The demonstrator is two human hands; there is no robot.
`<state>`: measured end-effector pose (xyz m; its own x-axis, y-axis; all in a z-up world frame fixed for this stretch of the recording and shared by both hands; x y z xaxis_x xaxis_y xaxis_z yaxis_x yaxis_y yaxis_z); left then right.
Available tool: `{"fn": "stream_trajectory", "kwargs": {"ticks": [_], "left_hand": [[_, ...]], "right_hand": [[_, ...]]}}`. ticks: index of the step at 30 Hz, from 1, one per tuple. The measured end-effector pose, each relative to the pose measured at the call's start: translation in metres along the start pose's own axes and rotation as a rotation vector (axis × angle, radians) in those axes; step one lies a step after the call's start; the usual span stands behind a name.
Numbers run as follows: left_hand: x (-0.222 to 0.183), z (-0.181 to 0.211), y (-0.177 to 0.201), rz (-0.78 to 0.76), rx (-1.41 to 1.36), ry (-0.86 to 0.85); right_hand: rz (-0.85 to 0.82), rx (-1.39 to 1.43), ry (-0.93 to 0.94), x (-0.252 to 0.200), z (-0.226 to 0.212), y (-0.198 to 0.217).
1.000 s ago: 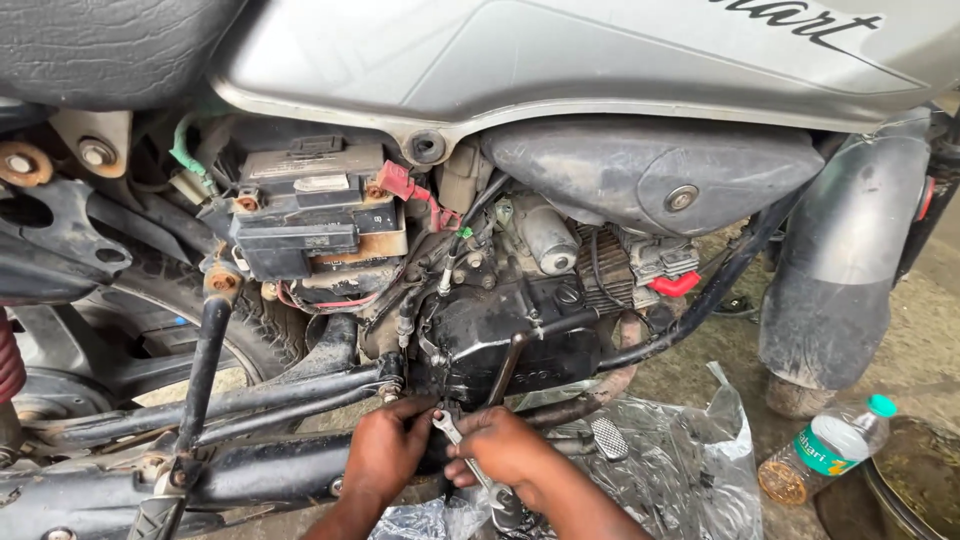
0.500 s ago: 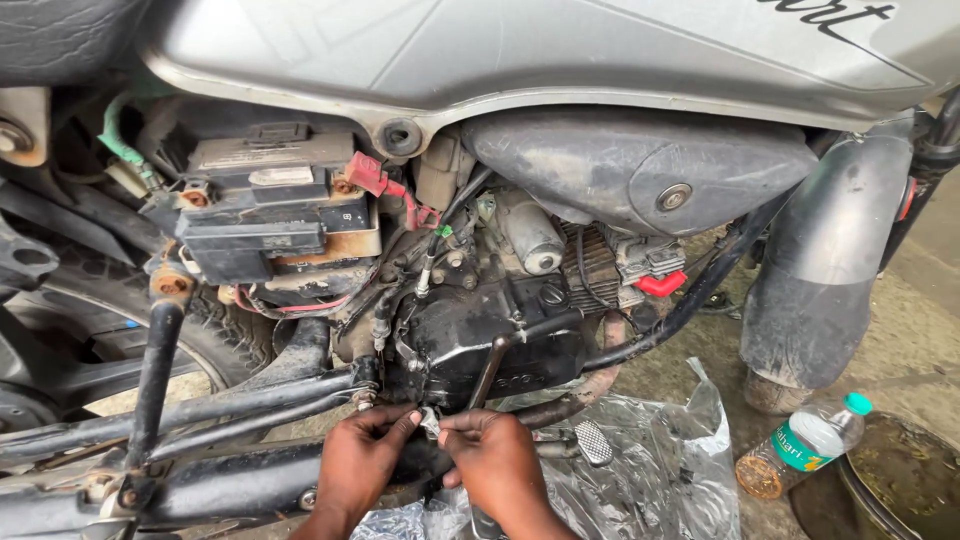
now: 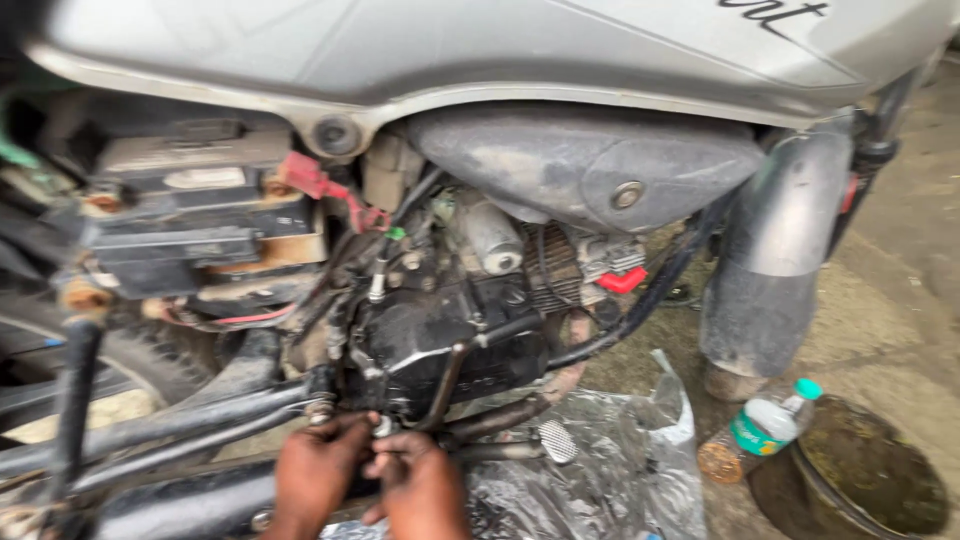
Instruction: The recorder refills the engine oil of a motorcycle and then works on wires and small parts near the engine block.
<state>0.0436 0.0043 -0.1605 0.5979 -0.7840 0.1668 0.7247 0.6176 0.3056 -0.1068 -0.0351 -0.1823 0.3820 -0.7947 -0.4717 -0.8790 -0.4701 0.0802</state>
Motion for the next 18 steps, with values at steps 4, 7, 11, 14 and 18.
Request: {"fn": "stream_trajectory", "kwargs": {"ticks": [4,7,11,14,18], "left_hand": [[0.008,-0.007,0.001,-0.031,-0.08,0.179],[0.014,-0.007,0.001,-0.057,-0.144,0.212],[0.013,-0.008,0.004,-0.079,-0.114,0.218],[0.016,-0.005,0.001,-0.099,-0.124,0.214],[0.015,-0.007,0.001,-0.095,-0.136,0.21]], "right_hand": [[0.025,0.152,0.147,-0.006,-0.006,-0.003],[-0.011,0.184,0.022,-0.016,-0.017,-0.005],[0.066,0.215,-0.077,-0.015,-0.009,-0.011],[0.045,0.271,-0.11,-0.01,-0.006,-0.012],[0.04,0.289,-0.252,-0.022,-0.014,-0.014]]}}
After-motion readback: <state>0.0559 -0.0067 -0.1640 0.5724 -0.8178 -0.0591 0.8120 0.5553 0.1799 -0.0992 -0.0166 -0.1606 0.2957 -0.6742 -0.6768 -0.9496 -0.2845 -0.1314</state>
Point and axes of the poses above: each hand's wrist, its own x-axis towards the middle knuckle, its own y-axis out of the back of the hand, z = x × y, the point moved 5 cm from there along x, towards the middle knuckle, and after that the axes turned 12 degrees about -y, right-handed, at the moved point
